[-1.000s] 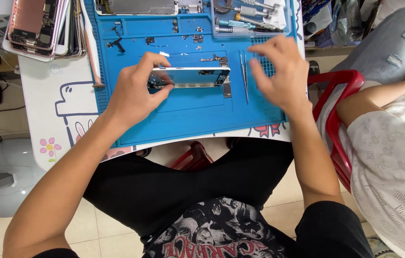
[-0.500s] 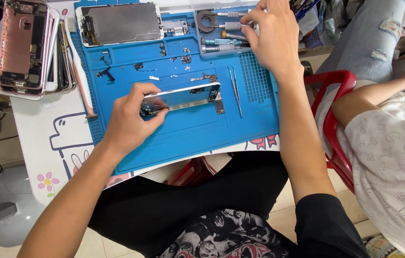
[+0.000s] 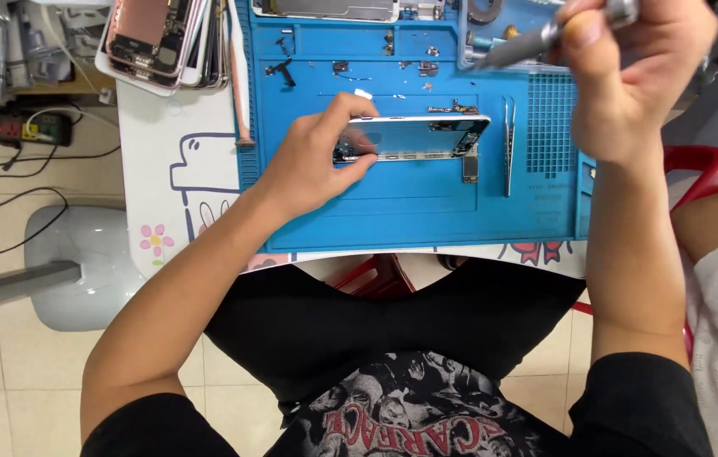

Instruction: The person disassembles a smartphone on a blue work mat, using tweezers to remove small components and a screwdriver to unscrew parts. They handle the phone frame, internal connectors, and screws, placing removed items on the mat.

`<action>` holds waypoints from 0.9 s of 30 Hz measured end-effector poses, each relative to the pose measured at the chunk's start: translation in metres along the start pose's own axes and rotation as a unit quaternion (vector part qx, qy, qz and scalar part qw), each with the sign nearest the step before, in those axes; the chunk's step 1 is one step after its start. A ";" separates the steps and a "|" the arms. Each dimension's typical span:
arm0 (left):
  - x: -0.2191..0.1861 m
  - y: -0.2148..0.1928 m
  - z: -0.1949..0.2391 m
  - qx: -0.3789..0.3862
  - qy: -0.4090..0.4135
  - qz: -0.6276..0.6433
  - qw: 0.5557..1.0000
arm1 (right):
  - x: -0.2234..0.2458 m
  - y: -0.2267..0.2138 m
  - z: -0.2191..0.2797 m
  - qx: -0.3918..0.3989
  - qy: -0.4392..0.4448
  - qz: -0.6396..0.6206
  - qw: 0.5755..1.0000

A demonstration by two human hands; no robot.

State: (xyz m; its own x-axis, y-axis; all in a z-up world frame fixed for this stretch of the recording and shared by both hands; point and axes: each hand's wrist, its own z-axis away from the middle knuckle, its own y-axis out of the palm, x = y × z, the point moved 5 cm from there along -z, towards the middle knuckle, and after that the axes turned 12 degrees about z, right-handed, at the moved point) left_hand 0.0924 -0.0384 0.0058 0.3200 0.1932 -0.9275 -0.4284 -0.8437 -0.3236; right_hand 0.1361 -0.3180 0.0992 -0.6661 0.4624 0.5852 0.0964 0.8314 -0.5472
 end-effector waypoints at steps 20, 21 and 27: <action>-0.003 -0.002 0.000 -0.001 0.026 0.000 1.000 | 0.041 0.090 0.006 0.188 -0.183 0.136 0.955; -0.004 -0.002 0.000 0.001 0.028 0.002 1.000 | 0.043 0.090 0.006 0.186 -0.183 0.134 0.956; -0.005 -0.002 0.000 -0.003 0.029 0.003 1.000 | 0.042 0.091 0.009 0.184 -0.186 0.139 0.955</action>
